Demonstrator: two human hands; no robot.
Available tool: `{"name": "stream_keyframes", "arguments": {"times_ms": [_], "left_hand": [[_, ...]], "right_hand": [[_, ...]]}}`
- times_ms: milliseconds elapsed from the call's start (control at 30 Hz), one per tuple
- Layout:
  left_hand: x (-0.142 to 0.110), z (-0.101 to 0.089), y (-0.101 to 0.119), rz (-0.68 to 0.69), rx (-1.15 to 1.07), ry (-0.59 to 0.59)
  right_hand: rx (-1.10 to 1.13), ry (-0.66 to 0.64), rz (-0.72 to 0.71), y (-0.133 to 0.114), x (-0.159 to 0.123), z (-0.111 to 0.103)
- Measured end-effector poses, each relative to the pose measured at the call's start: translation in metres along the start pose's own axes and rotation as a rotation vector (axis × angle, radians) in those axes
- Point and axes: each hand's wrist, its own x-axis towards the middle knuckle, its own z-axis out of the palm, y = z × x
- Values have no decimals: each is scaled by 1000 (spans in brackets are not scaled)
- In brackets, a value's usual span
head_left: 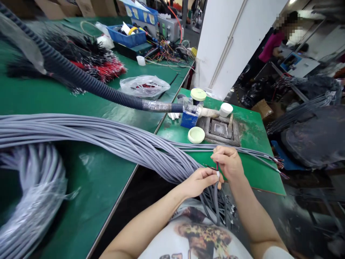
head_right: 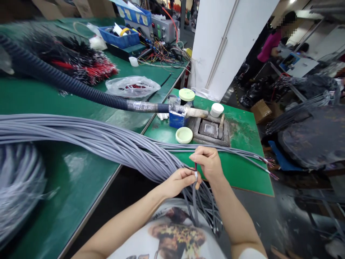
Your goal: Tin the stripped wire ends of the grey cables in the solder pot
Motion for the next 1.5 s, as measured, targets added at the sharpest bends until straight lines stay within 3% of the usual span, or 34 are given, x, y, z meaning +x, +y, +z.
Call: {"name": "stream_keyframes", "arguments": {"times_ms": [133, 200, 267, 367, 467, 567, 867, 1100, 1333, 1500], "left_hand": [[-7, -2, -3, -40, 6, 6], [-11, -3, -7, -71, -6, 36], [-12, -6, -10, -62, -52, 148], [-10, -8, -11, -38, -117, 269], [-5, -7, -10, -18, -132, 249], [-3, -4, -12, 27, -126, 211], [-7, -14, -23, 124, -245, 342], [-6, -11, -9, 31, -380, 391], [-4, -13, 0, 25, -525, 385], [2, -13, 2, 62, -528, 403]], "right_hand": [[184, 158, -51, -6, 16, -6], [141, 226, -136, -15, 19, -15], [-70, 234, -176, -23, 13, -21], [-562, 141, -189, -25, -5, -18], [-885, 49, -246, -20, -19, -3], [-1000, 22, -333, -18, -23, 10], [-892, 28, -382, -16, -29, 9], [-878, 91, -444, -4, -33, -11], [-963, -214, -671, 13, -43, -31], [-1010, -282, -711, 16, -42, -28]]}}
